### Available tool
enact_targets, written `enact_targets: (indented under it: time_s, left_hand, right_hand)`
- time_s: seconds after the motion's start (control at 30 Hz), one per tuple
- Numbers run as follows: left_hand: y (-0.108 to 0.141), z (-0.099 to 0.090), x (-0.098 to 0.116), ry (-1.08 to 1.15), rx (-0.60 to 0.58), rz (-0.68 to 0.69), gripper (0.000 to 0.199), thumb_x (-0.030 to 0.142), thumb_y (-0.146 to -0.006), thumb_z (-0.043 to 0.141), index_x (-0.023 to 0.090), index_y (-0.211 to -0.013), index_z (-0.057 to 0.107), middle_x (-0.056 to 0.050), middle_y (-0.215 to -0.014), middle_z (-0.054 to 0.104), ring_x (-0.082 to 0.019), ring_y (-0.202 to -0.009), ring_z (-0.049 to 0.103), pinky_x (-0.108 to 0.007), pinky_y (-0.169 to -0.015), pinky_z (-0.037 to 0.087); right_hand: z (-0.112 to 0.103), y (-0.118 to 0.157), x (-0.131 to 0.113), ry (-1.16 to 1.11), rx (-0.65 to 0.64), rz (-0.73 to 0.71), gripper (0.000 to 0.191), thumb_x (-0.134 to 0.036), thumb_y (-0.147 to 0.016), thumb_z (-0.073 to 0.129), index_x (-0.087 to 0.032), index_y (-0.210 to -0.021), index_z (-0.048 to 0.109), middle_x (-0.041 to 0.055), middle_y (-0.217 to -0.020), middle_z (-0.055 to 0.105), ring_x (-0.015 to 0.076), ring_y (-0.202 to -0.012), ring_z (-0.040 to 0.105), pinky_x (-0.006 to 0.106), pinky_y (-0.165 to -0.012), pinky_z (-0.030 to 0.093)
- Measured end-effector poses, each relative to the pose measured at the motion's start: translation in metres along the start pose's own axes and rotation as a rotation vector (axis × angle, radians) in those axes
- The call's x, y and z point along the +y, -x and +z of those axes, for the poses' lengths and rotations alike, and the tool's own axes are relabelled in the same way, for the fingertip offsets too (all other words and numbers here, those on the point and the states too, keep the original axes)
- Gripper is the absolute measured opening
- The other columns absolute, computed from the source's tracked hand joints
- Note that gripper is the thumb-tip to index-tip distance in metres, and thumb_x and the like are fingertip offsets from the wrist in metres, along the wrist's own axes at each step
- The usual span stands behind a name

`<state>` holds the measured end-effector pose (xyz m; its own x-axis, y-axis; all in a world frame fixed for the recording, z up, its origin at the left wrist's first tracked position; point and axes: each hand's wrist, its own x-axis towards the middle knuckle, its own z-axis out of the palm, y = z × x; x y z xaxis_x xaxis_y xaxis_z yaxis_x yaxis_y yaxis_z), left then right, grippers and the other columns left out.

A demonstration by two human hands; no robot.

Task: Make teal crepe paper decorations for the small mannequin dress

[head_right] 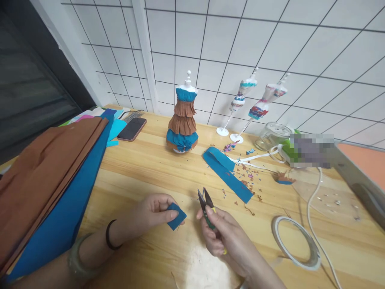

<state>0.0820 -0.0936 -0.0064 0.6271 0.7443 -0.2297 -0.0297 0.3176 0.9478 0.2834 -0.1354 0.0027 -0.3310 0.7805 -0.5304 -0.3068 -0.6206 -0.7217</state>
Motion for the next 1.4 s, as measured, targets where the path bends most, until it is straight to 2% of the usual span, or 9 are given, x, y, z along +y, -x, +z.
enact_targets:
  time_s: [0.2,0.33,0.43,0.57,0.77,0.93,1.13,1.27,1.4]
  left_hand:
    - [-0.001,0.001,-0.006,-0.037,0.001,-0.003,0.021,0.031,-0.075,0.056,0.011,-0.079,0.06,-0.003,-0.067,0.06,-0.01,-0.061,0.053,-0.022,-0.059,0.04]
    - [0.0,0.004,-0.01,-0.137,0.006,-0.009,0.028,0.031,-0.074,0.057,0.015,-0.097,0.057,0.003,-0.057,0.05,-0.006,-0.048,0.04,-0.018,-0.047,0.032]
    - [0.001,0.006,-0.01,-0.177,-0.009,-0.003,0.036,0.03,-0.073,0.057,0.017,-0.107,0.055,0.007,-0.049,0.04,-0.005,-0.043,0.031,-0.018,-0.043,0.025]
    - [0.001,0.006,-0.011,-0.173,0.018,-0.014,0.043,0.029,-0.073,0.058,0.018,-0.114,0.051,0.003,-0.056,0.054,-0.007,-0.047,0.044,-0.019,-0.048,0.033]
    - [0.001,0.006,-0.008,-0.164,0.076,-0.063,0.043,0.027,-0.074,0.056,0.018,-0.116,0.049,-0.005,-0.073,0.069,-0.016,-0.067,0.061,-0.024,-0.06,0.041]
    - [0.001,0.005,-0.006,-0.147,0.077,-0.048,0.043,0.027,-0.075,0.057,0.016,-0.115,0.049,-0.005,-0.07,0.069,-0.016,-0.069,0.062,-0.026,-0.063,0.042]
    - [-0.002,0.005,-0.007,0.004,0.044,-0.001,0.037,0.036,-0.076,0.056,0.013,-0.104,0.054,-0.007,-0.079,0.066,-0.015,-0.069,0.061,-0.028,-0.068,0.046]
    - [-0.002,0.006,-0.005,0.003,-0.014,0.008,0.028,0.038,-0.076,0.056,0.011,-0.084,0.06,-0.007,-0.077,0.064,-0.013,-0.069,0.059,-0.026,-0.067,0.045]
    - [-0.001,0.006,-0.004,0.003,0.009,0.03,0.028,0.036,-0.074,0.059,0.013,-0.09,0.06,-0.006,-0.084,0.064,-0.014,-0.075,0.058,-0.025,-0.069,0.044]
  right_hand:
    - [0.018,0.001,0.009,0.343,0.175,-0.18,0.041,-0.051,-0.07,0.06,-0.017,-0.091,0.052,-0.0124,-0.044,0.024,0.0046,-0.037,0.019,0.018,-0.037,0.015]
    - [0.024,-0.001,0.012,0.607,0.138,-0.278,0.031,-0.048,-0.072,0.057,-0.018,-0.075,0.054,-0.0062,-0.052,0.038,0.0093,-0.047,0.032,0.021,-0.045,0.028]
    - [0.025,-0.003,0.013,0.685,0.182,-0.315,0.028,-0.045,-0.074,0.054,-0.019,-0.066,0.053,-0.0037,-0.057,0.043,0.0118,-0.054,0.036,0.023,-0.052,0.032]
    - [0.02,-0.006,0.013,0.617,0.264,-0.318,0.031,-0.047,-0.073,0.055,-0.017,-0.064,0.053,-0.004,-0.053,0.042,0.0104,-0.049,0.035,0.022,-0.048,0.029]
    - [0.011,-0.008,0.013,0.498,0.287,-0.262,0.031,-0.047,-0.075,0.056,-0.016,-0.07,0.056,-0.0082,-0.043,0.035,0.0052,-0.037,0.02,0.021,-0.037,0.014]
    - [0.011,-0.008,0.013,0.487,0.279,-0.304,0.029,-0.045,-0.075,0.058,-0.016,-0.069,0.055,-0.0052,-0.051,0.043,0.0062,-0.04,0.03,0.021,-0.039,0.021]
    - [0.011,-0.009,0.016,0.448,0.307,-0.26,0.031,-0.047,-0.072,0.059,-0.016,-0.07,0.054,-0.0103,-0.041,0.026,0.0047,-0.035,0.019,0.021,-0.034,0.012]
    - [0.015,-0.009,0.017,0.431,0.286,-0.252,0.033,-0.048,-0.071,0.059,-0.016,-0.069,0.053,-0.0108,-0.041,0.026,0.0042,-0.035,0.018,0.021,-0.035,0.012]
    - [0.02,-0.008,0.017,0.425,0.242,-0.244,0.035,-0.049,-0.068,0.061,-0.016,-0.063,0.049,-0.0101,-0.042,0.029,0.0046,-0.038,0.021,0.02,-0.038,0.014]
